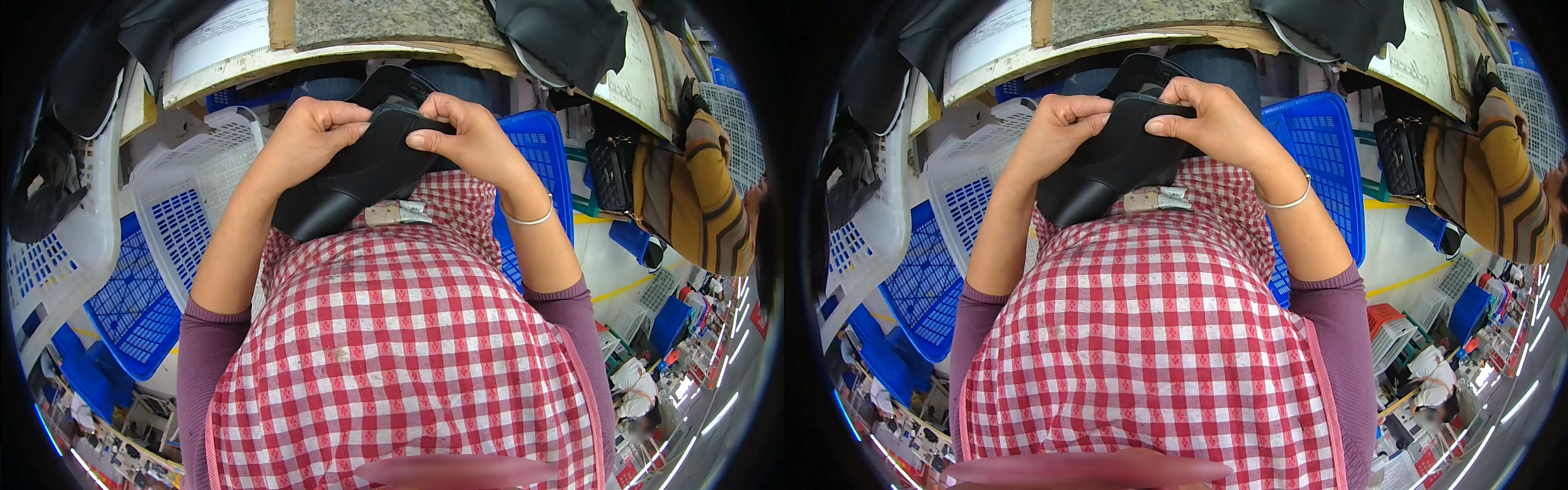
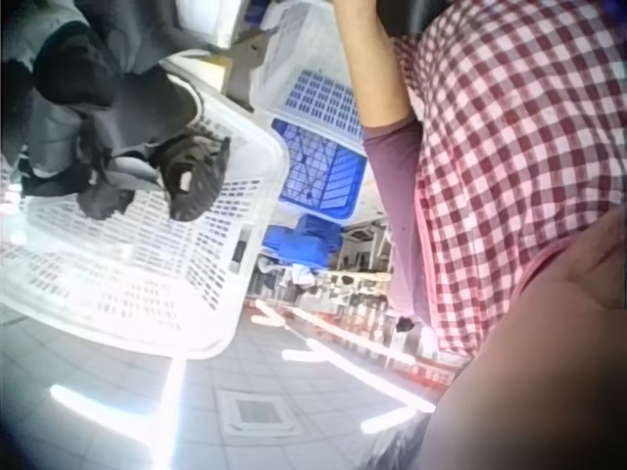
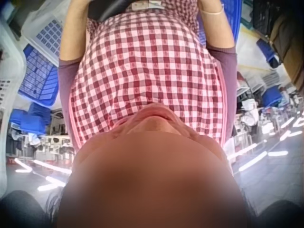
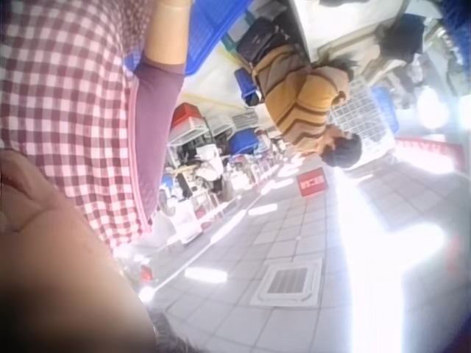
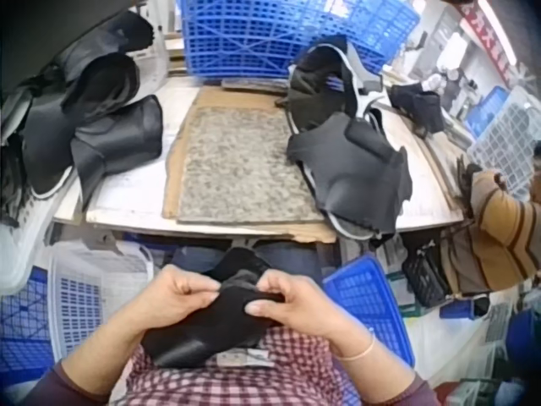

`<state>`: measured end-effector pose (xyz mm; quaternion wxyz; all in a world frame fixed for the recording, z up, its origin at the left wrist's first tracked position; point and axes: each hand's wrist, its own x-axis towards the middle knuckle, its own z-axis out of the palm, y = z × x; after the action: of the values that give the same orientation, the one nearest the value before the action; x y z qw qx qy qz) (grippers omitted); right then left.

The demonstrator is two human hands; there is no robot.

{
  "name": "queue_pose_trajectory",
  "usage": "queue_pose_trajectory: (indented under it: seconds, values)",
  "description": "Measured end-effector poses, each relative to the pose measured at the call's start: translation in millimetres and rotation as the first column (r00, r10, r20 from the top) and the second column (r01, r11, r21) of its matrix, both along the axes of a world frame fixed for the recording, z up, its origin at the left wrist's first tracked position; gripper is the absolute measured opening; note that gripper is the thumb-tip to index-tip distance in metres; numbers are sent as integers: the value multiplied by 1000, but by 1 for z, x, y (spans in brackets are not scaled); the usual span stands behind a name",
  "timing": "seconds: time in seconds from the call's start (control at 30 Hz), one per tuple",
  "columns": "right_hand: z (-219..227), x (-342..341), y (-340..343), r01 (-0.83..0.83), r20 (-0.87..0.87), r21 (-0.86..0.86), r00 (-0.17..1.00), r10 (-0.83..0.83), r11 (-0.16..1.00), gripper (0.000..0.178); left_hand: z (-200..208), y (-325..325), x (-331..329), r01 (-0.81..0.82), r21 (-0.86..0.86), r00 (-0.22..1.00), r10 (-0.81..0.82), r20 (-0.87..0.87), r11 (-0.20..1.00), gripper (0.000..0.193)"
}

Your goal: The person repeatedly picks up black shoe uppers, aligns edges, and presses them together by hand. They turn the pieces over and inspect the seams, then place the assembled pieces on the table. The process is repeated for multiple shoe parts.

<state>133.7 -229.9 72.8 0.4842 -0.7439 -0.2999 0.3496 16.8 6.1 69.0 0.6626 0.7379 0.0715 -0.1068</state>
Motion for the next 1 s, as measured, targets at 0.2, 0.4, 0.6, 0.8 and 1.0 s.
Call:
queue_pose_trajectory:
  seconds: [0.2, 0.4, 0.6, 0.8, 1.0]
  values:
    - [3, -2, 1, 24, -1, 20, 1000, -24, 1000, 32, 2, -1, 0, 5, 3, 1000, -5, 16, 1000, 21]
    - [3, -1, 1, 5, -100, 54, 995, 0, 999, 40, 2, -1, 2, 31, 26, 999, -32, 32, 999, 20]
    - [-5, -3, 5, 10, -115, 151, 993, 8, 989, 19, -2, 5, -1, 35, -89, 999, -33, 22, 995, 20]
    - [-4, -5, 6, 60, -77, -5, 995, -60, 998, 23, 4, -2, -6, -31, -248, 996, 9, -89, 968, 16]
    - [3, -21, 11, 105, 221, -25, 970, -97, 994, 24, 3, -12, -5, -35, 23, 995, 37, -92, 999, 9]
